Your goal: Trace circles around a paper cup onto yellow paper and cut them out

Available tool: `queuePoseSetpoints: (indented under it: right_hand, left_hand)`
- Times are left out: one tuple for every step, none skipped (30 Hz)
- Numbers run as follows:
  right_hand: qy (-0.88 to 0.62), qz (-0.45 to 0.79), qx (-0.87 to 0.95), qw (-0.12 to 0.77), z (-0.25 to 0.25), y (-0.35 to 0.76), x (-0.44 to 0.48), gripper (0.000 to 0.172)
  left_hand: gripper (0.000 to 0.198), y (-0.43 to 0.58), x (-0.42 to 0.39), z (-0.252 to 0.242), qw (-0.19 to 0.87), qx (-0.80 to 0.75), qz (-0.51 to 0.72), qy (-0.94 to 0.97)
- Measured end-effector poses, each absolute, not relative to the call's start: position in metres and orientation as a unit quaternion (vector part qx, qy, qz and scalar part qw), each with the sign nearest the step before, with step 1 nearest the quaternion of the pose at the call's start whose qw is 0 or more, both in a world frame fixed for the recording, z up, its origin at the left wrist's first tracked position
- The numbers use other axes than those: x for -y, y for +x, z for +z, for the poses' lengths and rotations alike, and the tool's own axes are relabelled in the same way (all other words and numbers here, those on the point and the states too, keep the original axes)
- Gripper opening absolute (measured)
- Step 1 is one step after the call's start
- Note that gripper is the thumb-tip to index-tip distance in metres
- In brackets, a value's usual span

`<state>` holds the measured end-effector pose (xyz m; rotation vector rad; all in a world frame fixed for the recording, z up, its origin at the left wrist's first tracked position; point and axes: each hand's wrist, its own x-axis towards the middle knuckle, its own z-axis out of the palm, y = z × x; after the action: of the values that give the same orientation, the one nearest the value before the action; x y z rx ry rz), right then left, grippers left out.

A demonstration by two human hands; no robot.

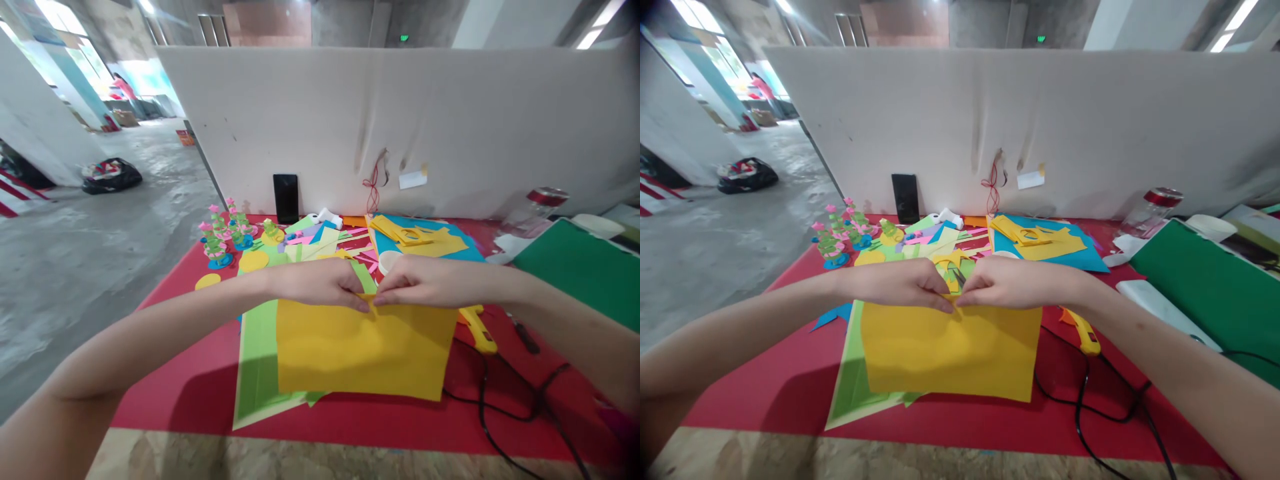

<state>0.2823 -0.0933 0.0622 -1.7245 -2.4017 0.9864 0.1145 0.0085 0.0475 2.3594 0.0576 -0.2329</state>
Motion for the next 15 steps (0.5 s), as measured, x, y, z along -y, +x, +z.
queuePoseSetpoints:
  right_hand:
    - [-0.556,0.319,0.767,0.014,0.063,0.284,0.094,0.041]
    - [-0.561,0.324,0.762,0.017,0.063,0.288,0.096,0.043]
    - [-0.566,0.329,0.756,0.019,0.064,0.294,0.099,0.043]
    - [-0.570,0.334,0.751,0.019,0.065,0.302,0.104,0.043]
    - [-0.574,0.337,0.746,0.018,0.066,0.311,0.109,0.041]
    - [-0.582,0.332,0.742,0.016,0.067,0.322,0.115,0.041]
    - [-0.594,0.324,0.736,0.018,0.069,0.332,0.122,0.040]
    - [-0.614,0.307,0.727,0.028,0.070,0.341,0.128,0.040]
    - [-0.644,0.272,0.712,0.063,0.070,0.349,0.135,0.041]
    - [-0.675,0.236,0.688,0.123,0.069,0.354,0.140,0.041]
    - [-0.701,0.193,0.658,0.195,0.067,0.356,0.145,0.039]
    - [-0.721,0.161,0.623,0.260,0.064,0.355,0.149,0.036]
    - [-0.728,0.157,0.585,0.322,0.059,0.351,0.151,0.034]
    - [-0.726,0.170,0.553,0.372,0.052,0.344,0.152,0.036]
    - [-0.711,0.220,0.525,0.412,0.045,0.334,0.152,0.040]
  left_hand:
    - [0.038,0.111,-0.010,0.049,0.376,-0.031,-0.092,0.922]
    - [0.037,0.107,-0.012,0.051,0.376,-0.041,-0.092,0.921]
    - [0.037,0.102,-0.015,0.053,0.375,-0.050,-0.092,0.921]
    - [0.037,0.096,-0.018,0.054,0.375,-0.059,-0.090,0.921]
    - [0.038,0.089,-0.023,0.055,0.374,-0.068,-0.089,0.921]
    - [0.039,0.082,-0.027,0.055,0.373,-0.079,-0.092,0.920]
    - [0.039,0.073,-0.032,0.055,0.374,-0.093,-0.094,0.918]
    - [0.039,0.065,-0.037,0.054,0.379,-0.114,-0.095,0.913]
    - [0.039,0.057,-0.042,0.053,0.392,-0.142,-0.091,0.905]
    - [0.038,0.051,-0.045,0.050,0.414,-0.183,-0.074,0.889]
    - [0.036,0.045,-0.046,0.047,0.451,-0.231,-0.048,0.861]
    - [0.033,0.042,-0.046,0.043,0.500,-0.274,-0.014,0.822]
    - [0.030,0.040,-0.045,0.038,0.559,-0.305,0.029,0.771]
    - [0.026,0.041,-0.041,0.033,0.622,-0.320,0.078,0.711]
    - [0.022,0.043,-0.036,0.027,0.678,-0.320,0.126,0.650]
